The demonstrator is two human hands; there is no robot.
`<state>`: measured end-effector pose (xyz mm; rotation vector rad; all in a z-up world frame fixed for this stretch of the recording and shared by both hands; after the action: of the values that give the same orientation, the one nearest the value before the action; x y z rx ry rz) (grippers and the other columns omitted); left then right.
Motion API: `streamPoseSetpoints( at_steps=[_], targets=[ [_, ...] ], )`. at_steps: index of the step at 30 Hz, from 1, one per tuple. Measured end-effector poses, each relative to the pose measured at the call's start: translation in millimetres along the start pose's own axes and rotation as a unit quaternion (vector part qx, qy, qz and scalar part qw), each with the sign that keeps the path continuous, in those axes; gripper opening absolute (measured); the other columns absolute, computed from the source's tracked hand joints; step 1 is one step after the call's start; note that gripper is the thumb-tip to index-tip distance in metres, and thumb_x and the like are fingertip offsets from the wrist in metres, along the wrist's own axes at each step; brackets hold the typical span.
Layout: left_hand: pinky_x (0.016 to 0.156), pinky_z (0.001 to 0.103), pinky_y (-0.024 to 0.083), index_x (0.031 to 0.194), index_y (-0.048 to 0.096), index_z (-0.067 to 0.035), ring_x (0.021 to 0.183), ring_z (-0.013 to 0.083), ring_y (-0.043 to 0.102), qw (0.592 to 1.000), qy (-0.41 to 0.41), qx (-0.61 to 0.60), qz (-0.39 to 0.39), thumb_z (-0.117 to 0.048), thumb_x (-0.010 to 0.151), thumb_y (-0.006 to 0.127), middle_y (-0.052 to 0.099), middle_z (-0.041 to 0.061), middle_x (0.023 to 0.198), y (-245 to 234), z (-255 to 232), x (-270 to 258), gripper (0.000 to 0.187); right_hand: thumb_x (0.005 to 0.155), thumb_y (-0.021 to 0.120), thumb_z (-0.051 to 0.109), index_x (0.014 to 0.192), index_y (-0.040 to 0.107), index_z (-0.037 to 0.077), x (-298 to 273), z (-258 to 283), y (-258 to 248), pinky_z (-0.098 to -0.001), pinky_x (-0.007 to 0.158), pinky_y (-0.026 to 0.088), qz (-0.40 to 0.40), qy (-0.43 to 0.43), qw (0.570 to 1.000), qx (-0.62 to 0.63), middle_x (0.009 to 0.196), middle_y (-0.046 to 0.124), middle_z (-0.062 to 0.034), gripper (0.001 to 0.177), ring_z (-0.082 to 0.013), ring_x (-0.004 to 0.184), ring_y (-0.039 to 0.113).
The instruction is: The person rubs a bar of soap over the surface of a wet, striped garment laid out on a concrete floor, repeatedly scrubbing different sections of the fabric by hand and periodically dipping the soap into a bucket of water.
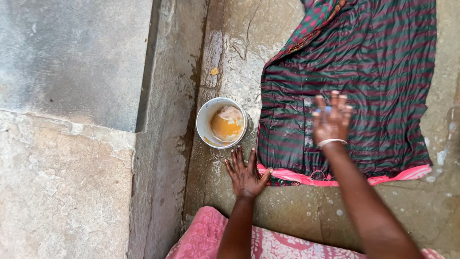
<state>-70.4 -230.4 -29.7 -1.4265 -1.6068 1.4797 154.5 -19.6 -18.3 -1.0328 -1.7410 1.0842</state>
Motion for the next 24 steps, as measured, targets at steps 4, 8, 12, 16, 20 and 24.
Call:
streamPoseSetpoints(
  at_steps=[4,8,12,16,20,24],
  targets=[
    [0.121,0.063,-0.008,0.161,0.026,-0.029,0.156,0.0404,0.000,1.000,-0.009,0.011,0.017,-0.077,0.082,0.052,0.011,0.019,0.168,1.0,-2.3,1.2,0.096,0.102,0.042,0.035,0.157,0.033,0.018,-67.7,15.7,-1.5,-0.0494,0.117,0.040,0.027,0.048,0.973,0.223,0.160,0.042,-0.0199,0.059,-0.0382,0.144,0.046],
    [0.119,0.065,-0.007,0.161,0.025,-0.027,0.155,0.0411,0.000,0.999,0.016,0.021,-0.022,-0.070,0.083,0.052,0.010,0.021,0.168,-0.4,-3.9,3.0,0.093,0.091,0.047,0.028,0.150,0.043,0.013,-131.9,97.2,-57.6,-0.0472,0.112,0.044,0.096,-0.040,0.924,0.368,0.153,0.049,-0.0179,0.061,-0.0359,0.135,0.051],
    [0.122,0.064,-0.007,0.163,0.026,-0.028,0.158,0.0392,0.000,0.999,0.021,0.012,-0.037,-0.065,0.085,0.051,0.010,0.019,0.170,5.1,0.1,0.2,0.090,0.110,0.042,0.025,0.149,0.047,-0.001,-95.0,86.7,1.1,-0.0557,0.109,0.044,0.267,-0.212,0.934,0.108,0.152,0.049,-0.0275,0.047,-0.0373,0.130,0.054],
    [0.122,0.063,-0.007,0.163,0.026,-0.028,0.158,0.0399,0.000,0.999,0.012,0.012,-0.035,-0.063,0.084,0.049,0.009,0.019,0.171,6.9,-0.6,-0.9,0.090,0.114,0.041,0.041,0.160,0.037,0.004,-52.0,-41.4,36.2,-0.0572,0.121,0.030,0.009,0.113,0.979,0.170,0.166,0.036,-0.0224,0.059,-0.0475,0.150,0.044],
    [0.120,0.065,-0.008,0.162,0.024,-0.026,0.155,0.0414,0.000,0.999,0.016,0.041,-0.032,-0.062,0.081,0.048,0.009,0.021,0.168,5.9,-2.6,2.4,0.091,0.110,0.043,0.041,0.161,0.023,0.000,-105.7,19.8,18.1,-0.0540,0.121,0.030,0.057,0.099,0.909,0.401,0.163,0.034,-0.0257,0.068,-0.0418,0.143,0.045],
    [0.120,0.065,-0.008,0.162,0.024,-0.026,0.156,0.0401,0.000,0.999,0.011,0.041,-0.017,-0.060,0.081,0.048,0.009,0.021,0.168,6.9,-3.5,0.3,0.092,0.099,0.045,0.038,0.159,0.027,0.015,-120.2,115.2,-42.8,-0.0499,0.115,0.038,-0.005,-0.195,0.928,0.316,0.156,0.049,-0.0160,0.067,-0.0340,0.135,0.057]
  ],
)
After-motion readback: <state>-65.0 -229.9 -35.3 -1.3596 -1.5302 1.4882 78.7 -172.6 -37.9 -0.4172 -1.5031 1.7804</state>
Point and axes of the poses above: each hand's wrist, its own x-axis towards the middle knuckle, its own y-axis out of the palm, z = x × y, the point moved 5 cm from there along x, towards the middle knuckle
